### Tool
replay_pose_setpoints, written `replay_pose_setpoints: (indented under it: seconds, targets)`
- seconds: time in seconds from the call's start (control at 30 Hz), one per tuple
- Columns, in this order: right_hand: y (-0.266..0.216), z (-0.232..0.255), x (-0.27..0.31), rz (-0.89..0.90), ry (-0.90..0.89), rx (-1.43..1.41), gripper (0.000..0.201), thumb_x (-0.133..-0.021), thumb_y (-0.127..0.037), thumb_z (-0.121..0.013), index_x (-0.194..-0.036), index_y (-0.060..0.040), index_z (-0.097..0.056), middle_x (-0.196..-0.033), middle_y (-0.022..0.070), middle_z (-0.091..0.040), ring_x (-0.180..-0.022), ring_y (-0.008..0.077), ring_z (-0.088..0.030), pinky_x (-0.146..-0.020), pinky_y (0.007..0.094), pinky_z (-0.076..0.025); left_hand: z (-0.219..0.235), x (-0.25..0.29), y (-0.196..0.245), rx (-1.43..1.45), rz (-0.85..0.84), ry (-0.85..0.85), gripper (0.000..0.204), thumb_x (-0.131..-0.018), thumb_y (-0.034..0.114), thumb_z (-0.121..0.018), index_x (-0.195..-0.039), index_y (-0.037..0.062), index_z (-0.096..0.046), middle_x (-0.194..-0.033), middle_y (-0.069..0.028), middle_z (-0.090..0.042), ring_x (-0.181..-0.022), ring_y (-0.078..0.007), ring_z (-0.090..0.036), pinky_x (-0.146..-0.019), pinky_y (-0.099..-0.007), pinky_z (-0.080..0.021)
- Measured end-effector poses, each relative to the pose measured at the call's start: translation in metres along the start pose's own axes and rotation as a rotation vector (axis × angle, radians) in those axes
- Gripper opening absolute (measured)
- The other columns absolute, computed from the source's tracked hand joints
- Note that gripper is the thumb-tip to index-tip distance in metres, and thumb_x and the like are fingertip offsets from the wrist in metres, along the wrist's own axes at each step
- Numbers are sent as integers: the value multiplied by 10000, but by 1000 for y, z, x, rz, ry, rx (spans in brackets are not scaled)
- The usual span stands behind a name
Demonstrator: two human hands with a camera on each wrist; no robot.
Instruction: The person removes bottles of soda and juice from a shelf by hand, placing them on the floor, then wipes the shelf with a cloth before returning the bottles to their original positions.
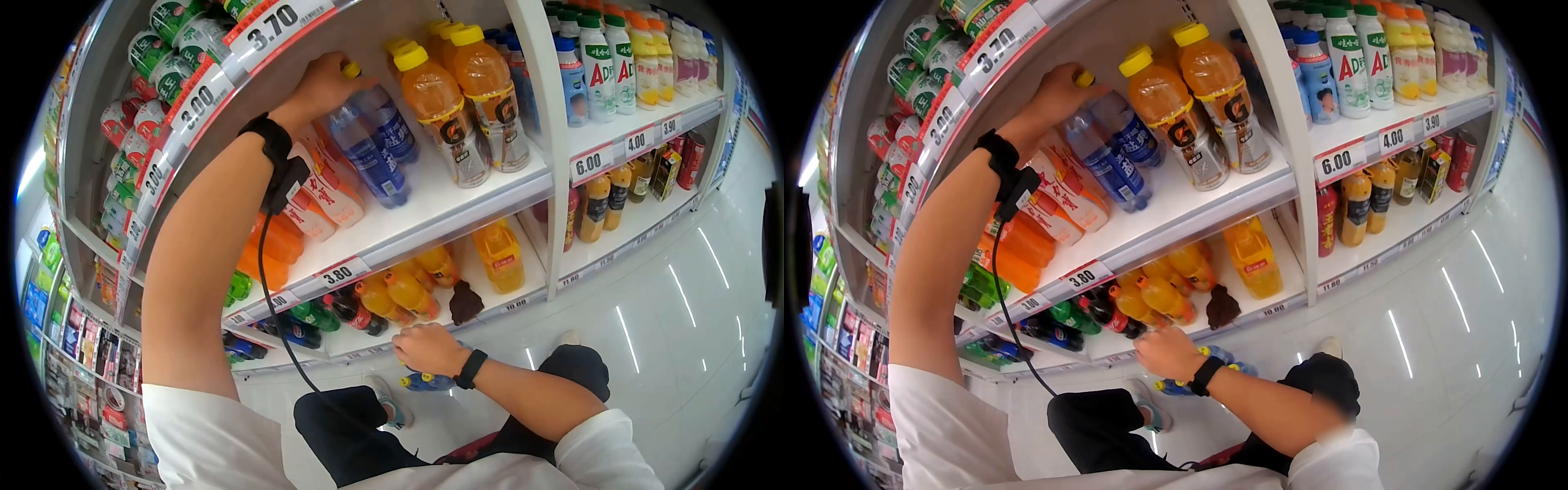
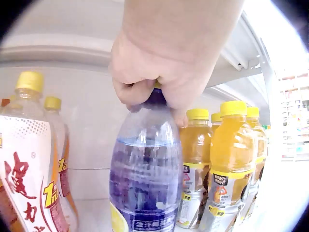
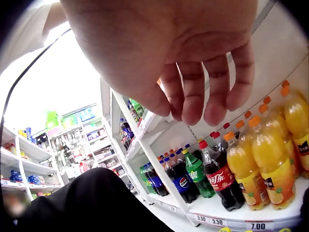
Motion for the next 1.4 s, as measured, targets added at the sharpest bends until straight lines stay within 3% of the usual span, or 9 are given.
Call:
replay_pose_setpoints:
  seconds: [0.17, 0.5, 0.77, 0.97, 1.0, 1.13, 1.2, 1.27, 1.4]
  targets:
    - [-7, -10, 6, 55, -67, 27, 175, -873, -206, -568, -810, -72, -663, -764, 115, -681, -736, 308, -687, -641, 445, -533, 4, 3, -5, 181, 121, -36, 577, -781, 407, -797, -1089, -54, -636, -980, -165, -690, -857, -241, -676, -754, -361, -539]
    - [-16, -17, 13, 151, -45, 53, 172, -879, -212, -564, -834, -78, -662, -759, 110, -672, -732, 297, -689, -628, 431, -534, 49, 63, 58, 43, -53, -59, 448, -810, 341, -789, -990, -25, -603, -839, -160, -662, -741, -241, -647, -672, -366, -520]
    - [-26, -20, 19, 200, -60, 94, 147, -844, -222, -585, -820, -96, -656, -759, 95, -676, -740, 297, -692, -627, 432, -531, 102, 110, 59, 156, -88, 34, 333, -845, 237, -786, -982, 13, -582, -778, -33, -587, -675, -102, -606, -589, -261, -502]
    - [-10, 13, 12, 8, -211, 149, 153, -749, -203, -613, -714, -77, -692, -704, 149, -660, -649, 339, -671, -580, 480, -500, 144, 185, 65, -32, -109, 76, 313, -839, 178, -769, -1084, 60, -613, -810, 11, -585, -642, -58, -584, -535, -192, -462]
    - [3, 8, 12, -24, -60, 183, 197, -783, -243, -624, -707, -77, -697, -708, 143, -665, -695, 320, -682, -605, 456, -524, 143, 202, 68, 55, 18, 28, 291, -847, 148, -753, -1082, 51, -612, -836, 16, -588, -675, -56, -563, -580, -175, -443]
    - [19, 73, -9, -239, 5, 244, 245, -867, -279, -607, -752, -91, -714, -725, 148, -674, -711, 323, -678, -654, 459, -532, 112, 272, 66, 120, -11, -92, 420, -762, 159, -829, -1090, 33, -599, -943, 0, -582, -858, -91, -560, -749, -212, -444]
    - [32, 84, -13, -259, 199, 271, 253, -842, -260, -584, -762, -44, -689, -780, 186, -689, -728, 361, -690, -653, 485, -548, 86, 308, 72, 152, 27, -252, 524, -679, 223, -895, -1062, 20, -602, -966, -21, -593, -884, -121, -566, -782, -237, -451]
    - [35, 94, -13, -323, 386, 242, 254, -845, -263, -581, -742, -65, -701, -747, 176, -686, -697, 359, -687, -657, 489, -544, 48, 336, 79, 169, -43, -376, 571, -626, 287, -914, -1024, 11, -613, -933, -83, -635, -826, -165, -596, -764, -277, -480]
    - [24, 111, -6, -389, 402, 180, 245, -879, -245, -615, -782, -29, -678, -715, 191, -660, -703, 366, -656, -638, 457, -523, -27, 377, 75, 348, -171, -550, 440, -656, 199, -870, -975, 32, -618, -861, -128, -642, -745, -329, -624, -647, -389, -512]
Point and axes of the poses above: each hand's wrist, its own x-axis away from the middle knuckle, its own z-axis out of the back of the hand, y = z × x, the point moved 1 cm from there along -x, towards the middle knuckle
